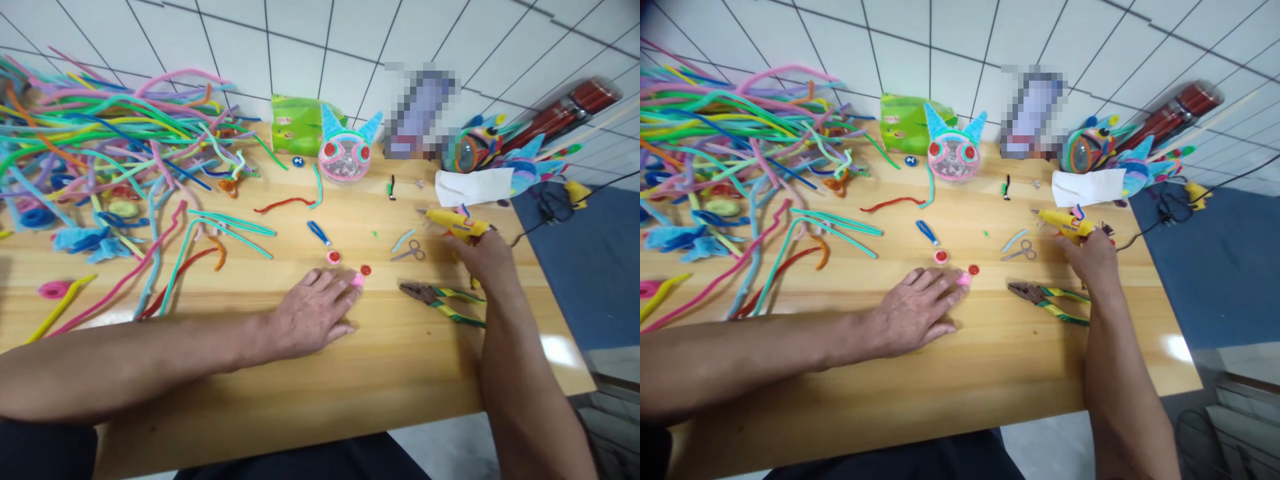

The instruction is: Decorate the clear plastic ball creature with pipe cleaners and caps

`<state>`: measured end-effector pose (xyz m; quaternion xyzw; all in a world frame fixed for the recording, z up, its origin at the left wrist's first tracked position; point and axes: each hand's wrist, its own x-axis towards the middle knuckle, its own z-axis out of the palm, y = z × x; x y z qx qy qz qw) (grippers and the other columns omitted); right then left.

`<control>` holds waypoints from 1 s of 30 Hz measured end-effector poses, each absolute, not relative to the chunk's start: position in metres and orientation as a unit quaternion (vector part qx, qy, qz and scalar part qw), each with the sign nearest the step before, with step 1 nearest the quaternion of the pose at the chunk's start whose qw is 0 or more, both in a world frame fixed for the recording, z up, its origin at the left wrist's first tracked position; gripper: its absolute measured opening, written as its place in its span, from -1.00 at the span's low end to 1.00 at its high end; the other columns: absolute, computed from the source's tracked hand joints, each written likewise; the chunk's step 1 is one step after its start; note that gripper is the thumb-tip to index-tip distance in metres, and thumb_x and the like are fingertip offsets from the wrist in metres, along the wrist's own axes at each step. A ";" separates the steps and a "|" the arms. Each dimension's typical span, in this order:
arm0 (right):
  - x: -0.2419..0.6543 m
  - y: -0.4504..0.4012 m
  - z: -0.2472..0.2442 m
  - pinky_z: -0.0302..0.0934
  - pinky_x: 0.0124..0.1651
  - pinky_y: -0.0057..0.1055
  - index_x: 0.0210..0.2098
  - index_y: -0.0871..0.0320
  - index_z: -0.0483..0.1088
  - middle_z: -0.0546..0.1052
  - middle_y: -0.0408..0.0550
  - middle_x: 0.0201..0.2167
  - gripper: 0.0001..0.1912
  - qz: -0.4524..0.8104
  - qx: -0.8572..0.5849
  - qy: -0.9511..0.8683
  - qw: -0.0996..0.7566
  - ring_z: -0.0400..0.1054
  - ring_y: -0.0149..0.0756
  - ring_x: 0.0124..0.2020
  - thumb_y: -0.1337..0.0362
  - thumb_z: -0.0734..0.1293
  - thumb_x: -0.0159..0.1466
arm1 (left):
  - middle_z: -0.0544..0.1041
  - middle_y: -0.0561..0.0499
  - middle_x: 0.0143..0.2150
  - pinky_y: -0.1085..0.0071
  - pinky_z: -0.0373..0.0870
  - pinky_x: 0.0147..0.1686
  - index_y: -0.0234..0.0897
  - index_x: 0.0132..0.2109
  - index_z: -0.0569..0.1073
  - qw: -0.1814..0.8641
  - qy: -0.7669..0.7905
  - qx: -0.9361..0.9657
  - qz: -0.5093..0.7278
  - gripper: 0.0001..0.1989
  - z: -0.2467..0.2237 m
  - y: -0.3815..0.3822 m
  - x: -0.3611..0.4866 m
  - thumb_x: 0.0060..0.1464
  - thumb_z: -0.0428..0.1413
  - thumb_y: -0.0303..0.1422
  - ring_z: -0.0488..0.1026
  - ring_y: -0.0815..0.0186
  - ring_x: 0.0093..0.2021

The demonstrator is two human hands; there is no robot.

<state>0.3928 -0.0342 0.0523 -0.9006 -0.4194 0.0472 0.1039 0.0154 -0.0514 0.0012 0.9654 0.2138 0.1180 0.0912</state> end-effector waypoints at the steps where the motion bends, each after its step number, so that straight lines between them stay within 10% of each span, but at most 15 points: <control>1: 0.393 -0.033 0.050 0.13 -0.25 -0.22 -0.42 0.00 0.26 0.42 -0.09 -0.44 -0.66 0.046 -0.903 -0.415 0.104 0.21 -0.24 -0.42 0.00 0.46 0.17 | 0.44 -0.21 0.46 0.05 0.29 0.27 -0.34 0.43 0.40 0.093 0.214 0.965 0.122 -0.34 0.001 -0.051 0.015 0.44 0.10 0.03 0.40 -0.05 0.31; 9: 0.386 -0.047 0.053 0.28 -0.22 -0.24 -0.22 0.11 0.54 0.62 0.04 -0.32 -0.74 0.044 -0.878 -0.406 0.248 0.45 -0.17 -0.33 0.11 0.37 0.18 | 0.39 -0.26 0.49 0.06 0.28 0.30 -0.32 0.44 0.39 0.087 0.217 0.962 0.139 -0.34 -0.001 -0.052 0.016 0.44 0.09 0.03 0.35 -0.06 0.38; 17: 0.342 -0.071 0.068 0.37 -0.40 -0.24 -0.49 0.08 0.49 0.61 -0.01 -0.49 -0.60 0.067 -0.845 -0.425 0.317 0.53 -0.06 -0.42 -0.05 0.56 -0.16 | 0.43 -0.26 0.45 0.07 0.29 0.30 -0.29 0.44 0.40 0.074 0.216 0.966 0.125 -0.38 0.002 -0.052 0.016 0.46 0.06 0.01 0.33 -0.04 0.39; 30: 0.317 -0.089 0.060 0.30 -0.35 -0.26 -0.44 0.04 0.44 0.56 -0.01 -0.51 -0.76 -0.048 -0.708 -0.696 0.112 0.49 -0.08 -0.44 0.02 0.31 0.11 | 0.40 -0.27 0.47 0.07 0.28 0.26 -0.25 0.43 0.43 0.058 0.209 0.968 0.129 -0.43 -0.001 -0.051 0.015 0.48 0.05 -0.02 0.35 -0.06 0.36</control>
